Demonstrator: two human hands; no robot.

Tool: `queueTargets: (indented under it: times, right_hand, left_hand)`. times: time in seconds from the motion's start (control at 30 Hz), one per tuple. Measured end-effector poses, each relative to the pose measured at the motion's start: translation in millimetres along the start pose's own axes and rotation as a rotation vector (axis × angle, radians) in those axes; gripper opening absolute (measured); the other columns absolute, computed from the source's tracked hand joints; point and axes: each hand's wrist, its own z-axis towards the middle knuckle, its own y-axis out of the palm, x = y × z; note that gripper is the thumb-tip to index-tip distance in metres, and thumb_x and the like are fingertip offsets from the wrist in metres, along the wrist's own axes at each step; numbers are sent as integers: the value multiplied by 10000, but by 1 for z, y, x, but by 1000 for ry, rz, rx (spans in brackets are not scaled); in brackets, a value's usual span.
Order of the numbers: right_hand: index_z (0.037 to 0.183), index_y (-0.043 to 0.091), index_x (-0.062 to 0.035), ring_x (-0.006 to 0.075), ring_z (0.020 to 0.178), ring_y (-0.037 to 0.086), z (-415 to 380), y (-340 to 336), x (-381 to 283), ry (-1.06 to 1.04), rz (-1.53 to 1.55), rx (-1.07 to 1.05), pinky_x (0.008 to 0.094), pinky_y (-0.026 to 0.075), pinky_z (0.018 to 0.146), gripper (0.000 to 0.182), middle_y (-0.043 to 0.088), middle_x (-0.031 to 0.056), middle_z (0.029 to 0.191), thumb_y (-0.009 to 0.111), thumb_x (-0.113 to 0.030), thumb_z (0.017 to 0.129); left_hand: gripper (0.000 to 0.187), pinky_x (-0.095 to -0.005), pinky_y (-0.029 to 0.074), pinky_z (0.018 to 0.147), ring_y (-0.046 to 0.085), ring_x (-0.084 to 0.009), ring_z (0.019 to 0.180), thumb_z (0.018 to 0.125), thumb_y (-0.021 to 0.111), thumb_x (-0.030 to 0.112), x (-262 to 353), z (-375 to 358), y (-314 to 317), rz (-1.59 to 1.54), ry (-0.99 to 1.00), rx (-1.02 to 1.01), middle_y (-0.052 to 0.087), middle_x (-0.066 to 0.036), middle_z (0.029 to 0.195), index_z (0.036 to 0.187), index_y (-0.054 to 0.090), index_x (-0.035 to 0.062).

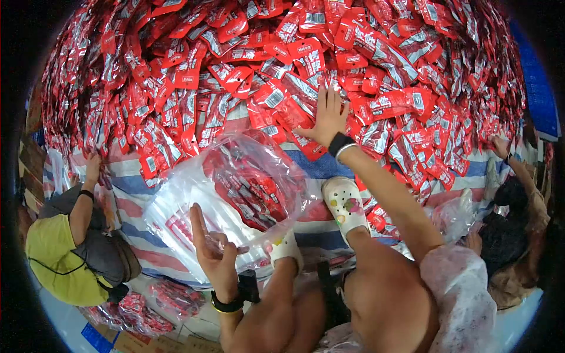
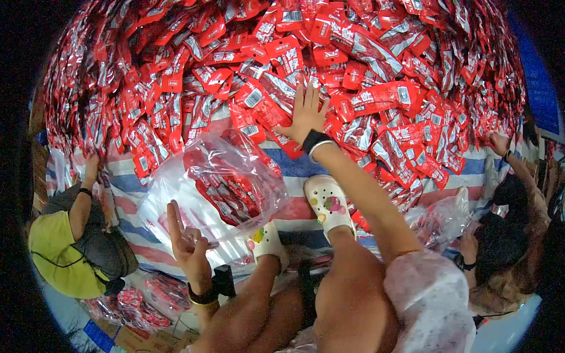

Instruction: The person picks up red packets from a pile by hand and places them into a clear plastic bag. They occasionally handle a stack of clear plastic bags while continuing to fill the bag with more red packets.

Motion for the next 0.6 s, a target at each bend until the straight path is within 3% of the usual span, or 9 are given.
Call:
queueTargets:
  times: [0.13, 0.2, 0.23, 0.27, 0.33, 0.37, 0.47, 0.53, 0.6]
  right_hand:
    - [1337, 300, 7, 319, 1190, 387, -14, 1, 2, -42, 70, -57, 546, 263, 1012, 959, 426, 175, 1265, 767, -406, 608]
    - [1236, 408, -5, 284, 1131, 423, -11, -7, 15, -227, -88, -47, 525, 274, 1009, 744, 496, 127, 1145, 749, -274, 632]
    - [1135, 485, -17, 278, 1068, 482, -17, -15, 21, -208, 14, -45, 507, 302, 989, 556, 553, 134, 1043, 717, -226, 675]
    - [1135, 485, -17, 278, 1068, 482, -20, -19, 27, -211, 10, -44, 507, 302, 989, 556, 553, 134, 1043, 717, -226, 675]
    - [1074, 535, -1, 316, 990, 534, -21, -24, 38, 74, 296, -298, 467, 373, 932, 473, 572, 184, 1003, 702, -228, 694]
    - [1074, 535, -1, 316, 990, 534, -21, -26, 42, 74, 296, -299, 467, 373, 932, 473, 572, 184, 1003, 702, -228, 694]
    - [1030, 564, 51, 378, 932, 558, -6, -27, 54, 140, 591, -18, 417, 458, 809, 509, 573, 241, 992, 702, -324, 716]
    - [1061, 539, 68, 395, 1078, 473, 19, 1, 59, 27, 570, -42, 454, 363, 949, 600, 517, 261, 1118, 684, -403, 719]
    - [1056, 527, 48, 394, 1123, 430, 40, 15, 39, 117, 342, -178, 470, 299, 998, 562, 483, 238, 1152, 678, -376, 718]
  left_hand:
    - [870, -161, 500, 546, 392, -28, 640, 615, 428, -150, 8, -1, 8, 13, -7, -11, 196, -114, 1505, 1438, 202, 22]
    - [868, -154, 486, 554, 392, -31, 643, 614, 424, -150, 5, -2, 5, 25, 9, -7, 204, -111, 1504, 1437, 206, 18]
    - [865, -147, 473, 561, 393, -34, 646, 613, 420, -149, 4, -2, 5, 34, 19, 7, 213, -109, 1503, 1436, 209, 14]
    - [865, -147, 473, 561, 393, -34, 646, 613, 420, -149, 5, -3, 5, 29, 19, 8, 213, -109, 1503, 1436, 209, 14]
    - [867, -195, 531, 547, 401, -44, 643, 624, 416, -158, 7, -2, 7, 9, -8, 13, 181, -109, 1509, 1440, 187, 25]
    - [867, -195, 531, 547, 401, -44, 643, 624, 416, -158, 6, -2, 6, 10, -10, 13, 181, -109, 1509, 1440, 187, 25]
    - [867, -191, 530, 542, 402, -45, 643, 624, 416, -158, 4, -4, 6, 23, -6, 4, 185, -107, 1508, 1440, 189, 27]
    - [868, -190, 529, 543, 401, -47, 641, 622, 421, -148, 7, -2, 8, 43, -6, 6, 198, -107, 1504, 1440, 190, 27]
    - [867, -187, 526, 542, 400, -48, 641, 620, 427, -143, 3, -2, 5, 57, 14, -14, 204, -107, 1502, 1439, 195, 25]
